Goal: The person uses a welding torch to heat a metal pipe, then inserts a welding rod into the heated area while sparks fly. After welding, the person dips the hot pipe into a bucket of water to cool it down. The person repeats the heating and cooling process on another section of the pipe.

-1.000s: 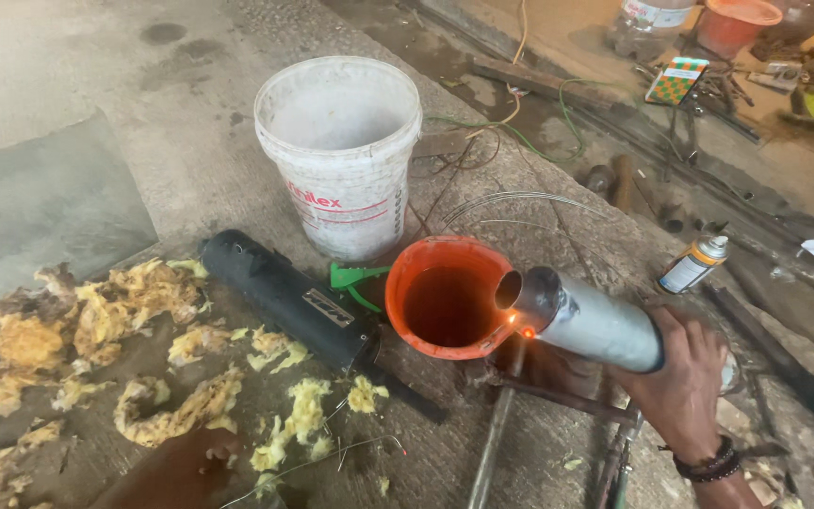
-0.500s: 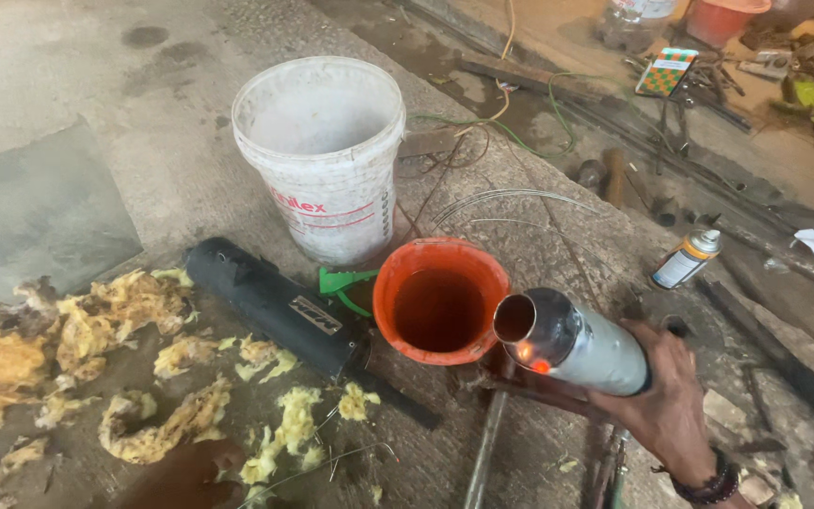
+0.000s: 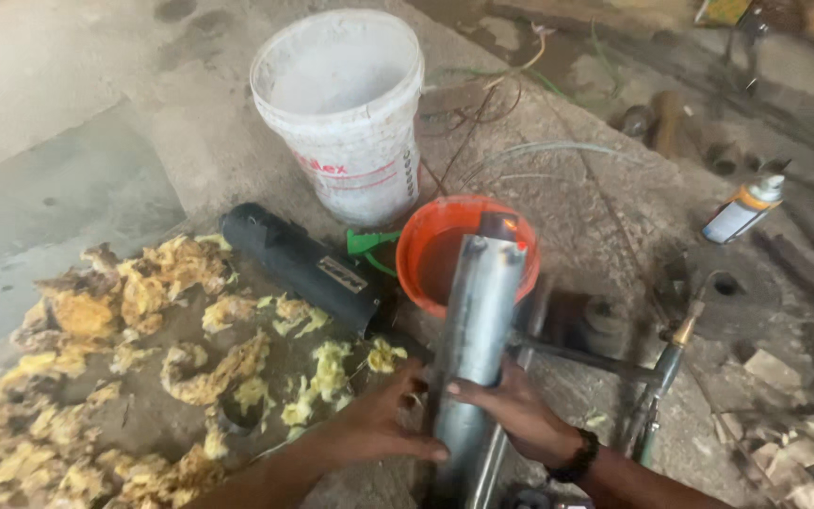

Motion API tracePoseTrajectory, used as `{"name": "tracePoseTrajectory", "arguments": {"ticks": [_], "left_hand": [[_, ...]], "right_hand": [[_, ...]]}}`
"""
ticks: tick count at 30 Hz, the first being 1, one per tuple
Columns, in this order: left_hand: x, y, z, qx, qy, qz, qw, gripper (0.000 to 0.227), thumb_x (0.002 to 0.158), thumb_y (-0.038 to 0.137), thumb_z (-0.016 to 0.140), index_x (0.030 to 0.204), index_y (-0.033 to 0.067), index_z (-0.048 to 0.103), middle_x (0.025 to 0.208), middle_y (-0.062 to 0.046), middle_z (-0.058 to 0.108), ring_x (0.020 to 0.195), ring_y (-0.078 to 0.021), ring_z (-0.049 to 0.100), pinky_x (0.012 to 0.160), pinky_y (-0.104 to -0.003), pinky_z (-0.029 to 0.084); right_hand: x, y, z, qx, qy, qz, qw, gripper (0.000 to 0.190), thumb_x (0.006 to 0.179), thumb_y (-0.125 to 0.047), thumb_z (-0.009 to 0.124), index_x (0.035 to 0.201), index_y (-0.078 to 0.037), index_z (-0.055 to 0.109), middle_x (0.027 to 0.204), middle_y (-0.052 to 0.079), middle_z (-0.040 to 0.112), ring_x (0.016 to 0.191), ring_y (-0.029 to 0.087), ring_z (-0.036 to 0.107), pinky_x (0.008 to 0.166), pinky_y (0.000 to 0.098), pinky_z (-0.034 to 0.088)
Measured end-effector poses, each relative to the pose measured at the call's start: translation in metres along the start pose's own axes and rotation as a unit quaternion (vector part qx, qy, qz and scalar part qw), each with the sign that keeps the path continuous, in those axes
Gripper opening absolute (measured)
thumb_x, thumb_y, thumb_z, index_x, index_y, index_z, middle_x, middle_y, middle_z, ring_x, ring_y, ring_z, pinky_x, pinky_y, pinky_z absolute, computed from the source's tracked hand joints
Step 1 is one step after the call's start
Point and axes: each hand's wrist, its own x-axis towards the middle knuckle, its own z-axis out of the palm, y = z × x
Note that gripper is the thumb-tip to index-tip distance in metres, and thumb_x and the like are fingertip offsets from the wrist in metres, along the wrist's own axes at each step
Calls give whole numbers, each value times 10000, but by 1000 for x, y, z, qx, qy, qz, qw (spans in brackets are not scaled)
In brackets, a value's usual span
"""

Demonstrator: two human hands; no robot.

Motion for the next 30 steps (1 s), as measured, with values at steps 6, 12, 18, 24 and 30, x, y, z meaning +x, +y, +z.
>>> {"name": "tracePoseTrajectory", "arguments": {"ticks": [6, 12, 18, 24, 30], "left_hand": [[17, -7, 14, -171, 85, 104, 976, 579, 567, 137, 887, 1102, 41, 688, 961, -76, 767, 875, -154, 717, 770, -289, 594], [-4, 37, -20, 24, 256, -191, 947, 883, 473, 424, 786, 1316, 235, 602, 1121, -41, 770, 996, -207, 737, 849, -347, 586], [15, 54, -84, 366, 289, -186, 865, 799, 497, 599, 879, 1069, 83, 671, 1032, -188, 724, 1052, -378, 685, 868, -493, 539], [49, 123, -107, 533, 263, -180, 784, 621, 561, 483, 825, 1031, 92, 721, 944, -151, 740, 940, -368, 716, 760, -460, 573], [114, 128, -123, 639, 202, -225, 707, 545, 453, 460, 764, 903, 153, 777, 858, -77, 747, 880, -304, 727, 649, -425, 583]], "right_hand": [[-12, -7, 31, -79, -180, -50, 979, 612, 825, -446, 592, 1288, -46, 584, 1215, 101, 706, 1119, 208, 673, 971, 350, 541], [38, -50, -9, -245, -368, -45, 896, 733, 864, -579, 456, 1454, -149, 399, 1531, 92, 428, 1377, 245, 446, 1114, 425, 377], [167, -73, -60, -232, -29, -55, 971, 441, 946, -315, 569, 1185, 52, 620, 1042, 279, 669, 994, 378, 687, 874, 469, 555], [297, -17, -82, -408, 36, -7, 912, 586, 881, -591, 590, 859, -17, 707, 678, 142, 679, 608, 272, 714, 552, 406, 589], [320, -7, -99, -523, 27, -11, 852, 615, 917, -477, 481, 1092, 73, 692, 1097, 286, 676, 1125, 381, 627, 929, 504, 496]]}}
